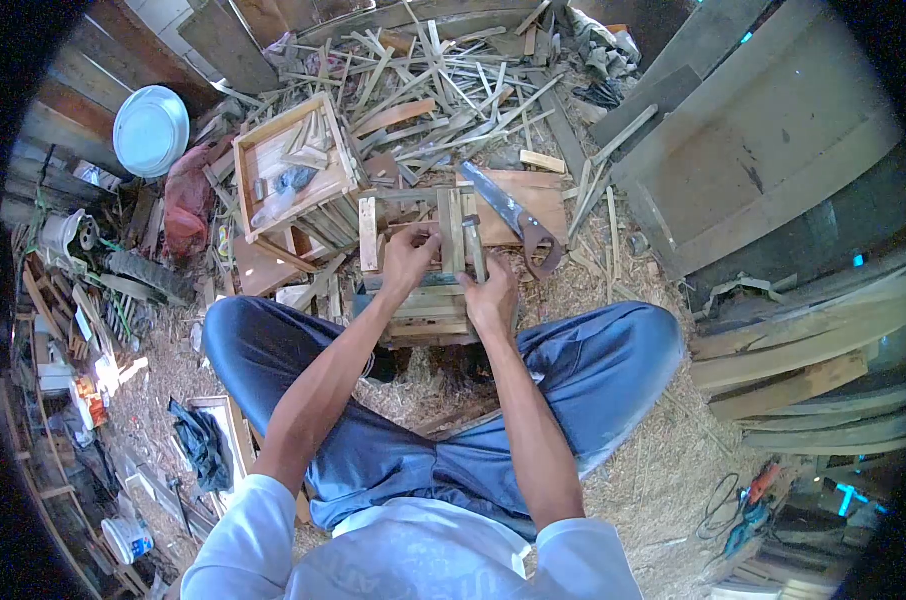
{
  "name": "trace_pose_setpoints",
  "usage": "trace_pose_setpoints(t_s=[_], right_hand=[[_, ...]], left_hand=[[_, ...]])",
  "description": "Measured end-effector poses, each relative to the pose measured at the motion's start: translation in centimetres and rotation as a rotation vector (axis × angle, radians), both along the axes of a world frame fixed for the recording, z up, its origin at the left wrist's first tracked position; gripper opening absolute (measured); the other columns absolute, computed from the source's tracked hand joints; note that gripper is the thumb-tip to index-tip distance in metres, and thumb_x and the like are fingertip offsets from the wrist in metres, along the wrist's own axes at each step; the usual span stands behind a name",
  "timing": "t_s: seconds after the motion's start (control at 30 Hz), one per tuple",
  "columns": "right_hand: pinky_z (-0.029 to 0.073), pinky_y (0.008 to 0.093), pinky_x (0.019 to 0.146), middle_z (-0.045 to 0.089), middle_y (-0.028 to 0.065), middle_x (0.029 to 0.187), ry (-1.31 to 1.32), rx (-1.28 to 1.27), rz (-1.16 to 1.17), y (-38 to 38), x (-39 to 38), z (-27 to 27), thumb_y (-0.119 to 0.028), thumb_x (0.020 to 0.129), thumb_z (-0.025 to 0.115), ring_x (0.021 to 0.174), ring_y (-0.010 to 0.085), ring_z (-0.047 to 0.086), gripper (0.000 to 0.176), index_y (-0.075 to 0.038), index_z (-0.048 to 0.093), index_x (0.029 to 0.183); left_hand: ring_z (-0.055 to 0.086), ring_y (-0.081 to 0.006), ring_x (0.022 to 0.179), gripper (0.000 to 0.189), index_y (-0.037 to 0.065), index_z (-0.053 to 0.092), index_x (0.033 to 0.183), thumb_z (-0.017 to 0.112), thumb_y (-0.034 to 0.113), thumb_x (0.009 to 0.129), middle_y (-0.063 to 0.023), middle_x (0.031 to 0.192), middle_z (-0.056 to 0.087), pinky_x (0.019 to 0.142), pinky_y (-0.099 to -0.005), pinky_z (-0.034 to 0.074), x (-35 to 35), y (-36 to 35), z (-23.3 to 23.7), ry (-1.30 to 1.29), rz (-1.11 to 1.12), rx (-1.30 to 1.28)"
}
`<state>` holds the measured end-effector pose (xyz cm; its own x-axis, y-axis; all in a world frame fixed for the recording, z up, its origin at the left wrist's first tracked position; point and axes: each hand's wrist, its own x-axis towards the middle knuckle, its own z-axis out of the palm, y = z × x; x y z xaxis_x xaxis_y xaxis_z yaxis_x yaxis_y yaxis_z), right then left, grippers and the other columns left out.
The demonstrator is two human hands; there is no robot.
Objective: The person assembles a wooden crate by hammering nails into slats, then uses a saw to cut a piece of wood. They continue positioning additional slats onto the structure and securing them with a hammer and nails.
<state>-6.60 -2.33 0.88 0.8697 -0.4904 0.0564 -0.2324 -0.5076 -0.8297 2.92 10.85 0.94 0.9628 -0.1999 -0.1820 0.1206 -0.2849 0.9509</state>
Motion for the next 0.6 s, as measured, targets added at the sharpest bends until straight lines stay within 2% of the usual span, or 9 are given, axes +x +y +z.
trace_pose_setpoints(t_s=[0.1, 0.17, 0.2, 0.27, 0.33, 0.4, 0.47, 0.6], right_hand=[[0.050, 0.0372, 0.083, 0.068, 0.0137, 0.096, -0.011, 0.005, -0.009, 0.0, 0.1, -0.3, -0.006, 0.066, 0.081, 0.090, 0.0301, 0.065, 0.032, -0.003, 0.069, 0.096], [0.050, 0.0374, 0.083, 0.068, 0.0137, 0.096, -0.026, 0.011, -0.011, 0.0, 0.1, -0.5, -0.005, 0.066, 0.081, 0.090, 0.0304, 0.065, 0.033, -0.003, 0.069, 0.096], [0.050, 0.0374, 0.083, 0.067, 0.0138, 0.096, -0.019, 0.001, -0.007, 0.0, 0.0, -0.4, -0.005, 0.065, 0.081, 0.090, 0.0305, 0.065, 0.034, -0.003, 0.069, 0.096], [0.050, 0.0374, 0.083, 0.067, 0.0138, 0.096, -0.009, -0.008, -0.004, 0.1, -0.2, -0.3, -0.004, 0.065, 0.082, 0.090, 0.0306, 0.065, 0.034, -0.003, 0.069, 0.097], [0.047, 0.0411, 0.092, 0.064, 0.0185, 0.108, 0.057, 0.041, 0.026, 0.0, -0.2, -0.2, -0.004, 0.062, 0.082, 0.105, 0.0353, 0.060, 0.041, -0.004, 0.068, 0.102], [0.047, 0.0412, 0.092, 0.063, 0.0180, 0.106, 0.069, 0.023, 0.020, 0.2, -0.4, 0.2, -0.004, 0.062, 0.082, 0.104, 0.0352, 0.061, 0.042, -0.004, 0.068, 0.102], [0.047, 0.0414, 0.091, 0.063, 0.0175, 0.105, 0.082, 0.007, 0.014, 0.5, -0.5, 0.8, -0.003, 0.062, 0.082, 0.103, 0.0351, 0.061, 0.042, -0.004, 0.068, 0.102], [0.048, 0.0414, 0.089, 0.062, 0.0164, 0.102, 0.041, -0.008, 0.024, 0.5, -0.5, 0.9, -0.002, 0.061, 0.081, 0.098, 0.0349, 0.061, 0.041, -0.003, 0.068, 0.101]], left_hand=[[0.066, -0.0118, 0.073, 0.024, -0.003, 0.067, 0.099, 0.065, 0.017, 0.086, -0.0082, 0.083, 0.071, 0.067, -0.0272, 0.052, 0.0, -0.3, 0.2, 0.039, 0.001, 0.046], [0.063, -0.0135, 0.066, 0.021, -0.004, 0.067, 0.092, 0.064, 0.016, 0.086, -0.0087, 0.072, 0.068, 0.063, -0.0295, 0.050, 0.0, -0.4, -1.0, -0.029, 0.049, -0.066], [0.063, -0.0135, 0.066, 0.021, -0.004, 0.067, 0.092, 0.064, 0.016, 0.086, -0.0087, 0.072, 0.068, 0.063, -0.0295, 0.050, 0.0, -0.3, -0.4, -0.026, 0.049, -0.064], [0.066, -0.0119, 0.071, 0.022, -0.002, 0.068, 0.097, 0.066, 0.016, 0.087, -0.0079, 0.082, 0.070, 0.063, -0.0278, 0.055, -0.1, -0.1, 0.6, -0.043, -0.014, 0.055], [0.066, -0.0119, 0.071, 0.021, -0.002, 0.068, 0.097, 0.066, 0.016, 0.087, -0.0078, 0.082, 0.070, 0.063, -0.0277, 0.055, -0.1, -0.2, 0.1, -0.012, -0.007, 0.015], [0.066, -0.0118, 0.070, 0.020, -0.002, 0.068, 0.097, 0.066, 0.015, 0.087, -0.0076, 0.082, 0.070, 0.062, -0.0277, 0.056, -0.1, -0.3, -0.2, 0.018, 0.000, -0.025], [0.061, -0.0110, 0.058, 0.019, -0.004, 0.067, 0.092, 0.065, 0.013, 0.086, -0.0083, 0.070, 0.067, 0.054, -0.0279, 0.048, -0.2, -0.4, -0.2, -0.031, 0.029, -0.066], [0.062, -0.0117, 0.058, 0.019, -0.005, 0.067, 0.093, 0.066, 0.013, 0.086, -0.0091, 0.070, 0.068, 0.054, -0.0280, 0.049, -0.1, -0.3, -0.5, -0.014, 0.031, -0.082]])
